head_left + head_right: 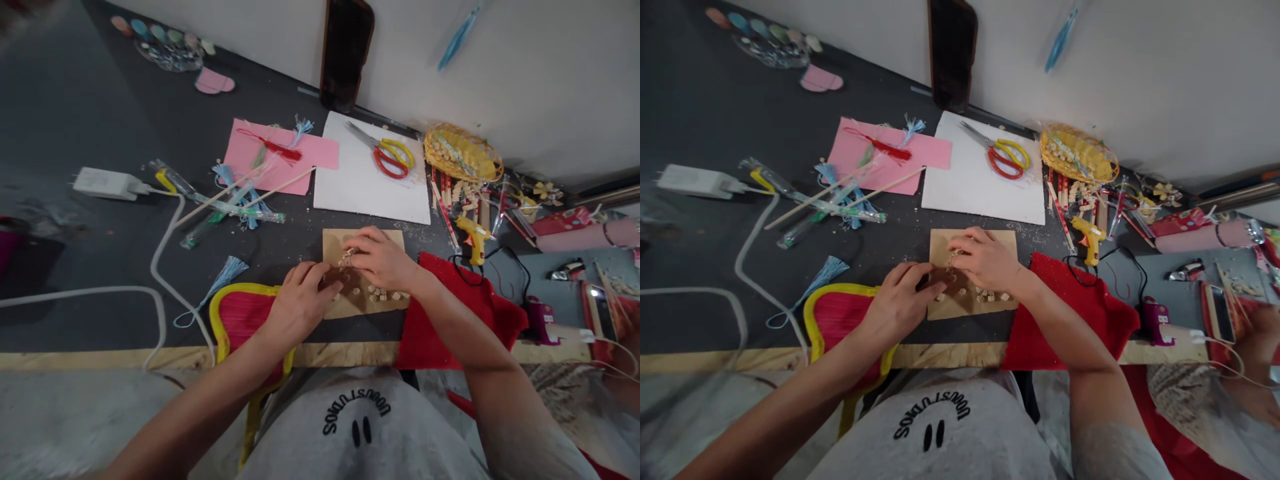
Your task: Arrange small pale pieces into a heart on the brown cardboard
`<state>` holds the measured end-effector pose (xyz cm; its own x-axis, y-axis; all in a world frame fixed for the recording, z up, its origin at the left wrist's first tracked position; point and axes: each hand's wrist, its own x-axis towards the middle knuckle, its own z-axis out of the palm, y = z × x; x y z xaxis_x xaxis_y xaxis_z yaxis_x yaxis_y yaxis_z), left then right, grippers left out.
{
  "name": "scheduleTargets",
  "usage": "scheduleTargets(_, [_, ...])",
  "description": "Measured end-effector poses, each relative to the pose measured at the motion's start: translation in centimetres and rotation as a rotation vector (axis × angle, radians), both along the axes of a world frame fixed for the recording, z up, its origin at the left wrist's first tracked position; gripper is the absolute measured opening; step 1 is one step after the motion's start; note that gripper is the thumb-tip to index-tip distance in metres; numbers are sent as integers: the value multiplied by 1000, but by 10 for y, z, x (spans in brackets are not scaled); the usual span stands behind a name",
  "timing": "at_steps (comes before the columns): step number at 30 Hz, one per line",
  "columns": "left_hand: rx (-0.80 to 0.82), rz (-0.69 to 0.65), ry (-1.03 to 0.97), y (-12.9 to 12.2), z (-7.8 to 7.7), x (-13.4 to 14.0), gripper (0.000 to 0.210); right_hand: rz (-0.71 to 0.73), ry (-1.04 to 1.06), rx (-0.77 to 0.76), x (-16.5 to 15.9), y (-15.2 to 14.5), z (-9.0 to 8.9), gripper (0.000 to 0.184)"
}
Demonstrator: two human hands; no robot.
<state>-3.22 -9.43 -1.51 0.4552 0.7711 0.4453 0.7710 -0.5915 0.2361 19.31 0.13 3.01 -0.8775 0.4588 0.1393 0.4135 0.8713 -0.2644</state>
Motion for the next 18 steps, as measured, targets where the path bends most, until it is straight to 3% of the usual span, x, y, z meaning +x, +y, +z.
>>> scheduleTargets(10, [-15, 16, 9, 0, 0, 2, 37, -61, -22, -54, 5, -11, -9, 21])
scheduleTargets(18, [-141, -1, 4, 0, -2, -1, 29, -68, -4, -26, 6, -9, -8, 22])
